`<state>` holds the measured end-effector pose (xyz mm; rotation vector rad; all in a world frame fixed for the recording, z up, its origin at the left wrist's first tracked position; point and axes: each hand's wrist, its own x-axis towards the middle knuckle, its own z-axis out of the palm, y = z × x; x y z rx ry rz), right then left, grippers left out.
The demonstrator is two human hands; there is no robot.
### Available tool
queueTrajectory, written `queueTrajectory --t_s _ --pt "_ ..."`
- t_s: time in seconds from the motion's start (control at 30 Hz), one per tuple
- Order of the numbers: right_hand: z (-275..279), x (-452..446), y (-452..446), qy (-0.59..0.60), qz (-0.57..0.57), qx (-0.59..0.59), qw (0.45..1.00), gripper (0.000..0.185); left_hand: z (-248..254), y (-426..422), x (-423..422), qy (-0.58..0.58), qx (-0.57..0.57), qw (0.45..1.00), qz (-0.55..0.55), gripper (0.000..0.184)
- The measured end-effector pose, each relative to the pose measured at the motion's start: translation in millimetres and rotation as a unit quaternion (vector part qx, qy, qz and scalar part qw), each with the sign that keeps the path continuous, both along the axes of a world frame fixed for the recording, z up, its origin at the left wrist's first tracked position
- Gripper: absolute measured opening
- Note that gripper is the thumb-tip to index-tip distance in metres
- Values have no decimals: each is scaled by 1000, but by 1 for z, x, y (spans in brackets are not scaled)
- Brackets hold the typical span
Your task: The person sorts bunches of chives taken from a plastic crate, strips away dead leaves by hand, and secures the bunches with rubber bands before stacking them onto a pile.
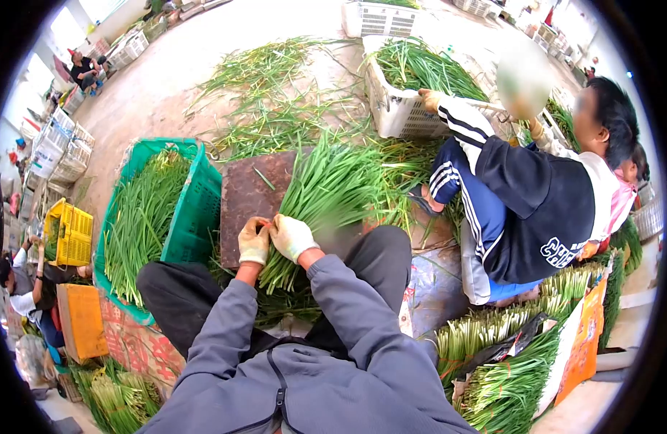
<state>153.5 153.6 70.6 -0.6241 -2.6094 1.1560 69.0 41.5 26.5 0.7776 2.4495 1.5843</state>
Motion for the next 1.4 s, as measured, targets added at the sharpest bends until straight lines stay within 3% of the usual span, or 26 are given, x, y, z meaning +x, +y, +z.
queueTrajectory --t_s 0.13,0.27,0.3,0.5,0.83,0.9,1.0,1.07,1.13,1.17,1.23,1.4 --pt "4 -5 -3 -19 -5 -1 1000 27 -14 -2 -14 -147 50 988 24 7" --pt "8 -7 0 -47 -3 0 999 28 -14 3 -13 -169 82 981 45 13" --pt "9 -8 1 -66 12 1 998 27 -15 3 -15 -191 96 976 48 26" --pt "8 -16 7 -108 57 17 992 28 -27 1 -23 -233 133 963 17 52" --pt "0 -22 0 -104 23 42 993 28 -37 -4 -28 -242 151 958 -15 55" --pt "-3 -22 0 -76 11 34 996 27 -30 -4 -26 -346 200 916 29 58" --pt "-6 -22 1 -87 24 45 995 29 -25 -7 -26 -357 190 914 19 61" --pt "-16 -23 0 -55 26 65 996 31 -12 -8 -24 -265 112 958 6 69" --pt "-10 -26 0 -80 41 79 993 31 -1 -10 -25 -292 93 952 6 80" --pt "-9 -22 0 -32 49 71 996 31 10 -8 -23 -241 40 969 31 78" --pt "-11 -24 0 -50 39 91 994 29 -20 -2 -27 -316 183 930 37 71" --pt "-5 -18 -3 -4 6 23 1000 21 18 0 -13 -217 139 962 87 69"
